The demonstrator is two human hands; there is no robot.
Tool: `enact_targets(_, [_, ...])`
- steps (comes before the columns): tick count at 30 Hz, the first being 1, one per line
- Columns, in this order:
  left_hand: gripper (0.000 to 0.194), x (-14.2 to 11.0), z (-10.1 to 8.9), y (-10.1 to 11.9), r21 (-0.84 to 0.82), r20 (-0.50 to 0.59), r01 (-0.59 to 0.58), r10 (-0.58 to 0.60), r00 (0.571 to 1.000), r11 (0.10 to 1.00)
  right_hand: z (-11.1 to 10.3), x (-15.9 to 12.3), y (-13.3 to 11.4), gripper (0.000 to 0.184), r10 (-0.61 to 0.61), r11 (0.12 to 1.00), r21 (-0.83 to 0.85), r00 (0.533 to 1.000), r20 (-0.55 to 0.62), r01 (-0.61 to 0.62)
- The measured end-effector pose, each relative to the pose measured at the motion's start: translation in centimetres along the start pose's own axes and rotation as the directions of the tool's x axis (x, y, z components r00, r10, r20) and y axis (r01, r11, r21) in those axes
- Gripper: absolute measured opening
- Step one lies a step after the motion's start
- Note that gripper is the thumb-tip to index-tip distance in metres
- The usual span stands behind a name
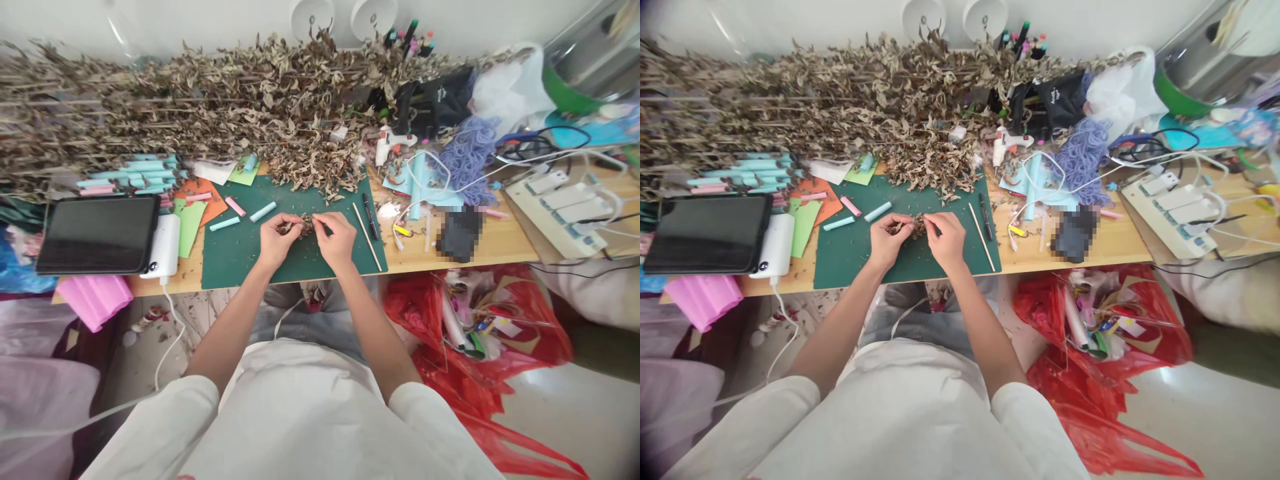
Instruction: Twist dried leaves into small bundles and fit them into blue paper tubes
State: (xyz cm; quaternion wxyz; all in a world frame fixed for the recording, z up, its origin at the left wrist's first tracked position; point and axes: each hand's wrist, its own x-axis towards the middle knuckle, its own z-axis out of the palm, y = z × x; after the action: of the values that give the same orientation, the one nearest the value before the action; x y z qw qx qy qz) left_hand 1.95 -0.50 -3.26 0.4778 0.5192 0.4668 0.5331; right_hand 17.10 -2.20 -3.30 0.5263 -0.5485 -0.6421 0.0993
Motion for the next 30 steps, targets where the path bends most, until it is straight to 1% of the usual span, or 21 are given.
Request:
enact_targets(2, [0.015,0.1,0.0,0.0,-0.004,-0.016,0.002,-0.002,1.0,1.0,0.2,0.0,0.2,0.016,0.011,1.0,-0.002,1.0,0.002,-0.011])
enact_targets(5, [0.016,0.2,0.0,0.1,-0.009,-0.021,0.008,-0.008,1.0,1.0,0.0,0.0,0.0,0.017,0.002,1.0,-0.004,0.999,0.04,-0.002])
enact_targets(10, [0.019,0.2,-0.1,0.4,-0.033,0.04,-0.003,0.005,0.999,0.999,-0.4,0.2,-0.7,0.02,-0.085,0.996,0.042,0.992,0.098,0.081])
enact_targets(13, [0.02,0.2,-0.2,0.4,-0.042,0.078,0.007,-0.004,0.997,0.999,-0.3,0.2,-0.7,0.014,-0.088,0.995,0.056,0.985,0.148,0.081])
enact_targets(16, [0.019,0.1,-0.1,0.3,-0.013,0.096,0.035,-0.033,0.995,0.999,-0.2,0.1,-0.6,0.012,-0.072,0.996,0.059,0.989,0.132,0.065])
enact_targets(20, [0.015,0.0,0.2,0.5,0.091,0.078,0.02,-0.028,0.997,0.996,0.0,-0.2,-0.4,0.012,-0.068,0.997,0.042,0.99,0.122,0.064])
enact_targets(25, [0.012,-0.2,0.5,0.9,0.201,0.05,0.001,-0.011,0.999,0.98,0.5,-0.5,0.0,0.015,-0.141,0.989,-0.038,0.984,0.105,0.146])
enact_targets(28, [0.012,-0.3,0.6,0.9,0.218,0.037,0.005,-0.013,0.999,0.976,0.6,-0.6,0.1,0.017,-0.185,0.978,-0.081,0.98,0.076,0.191])
enact_targets(30, [0.012,-0.3,0.6,0.9,0.221,0.029,0.002,-0.009,1.0,0.975,0.7,-0.6,0.0,0.017,-0.188,0.977,-0.092,0.98,0.064,0.193])
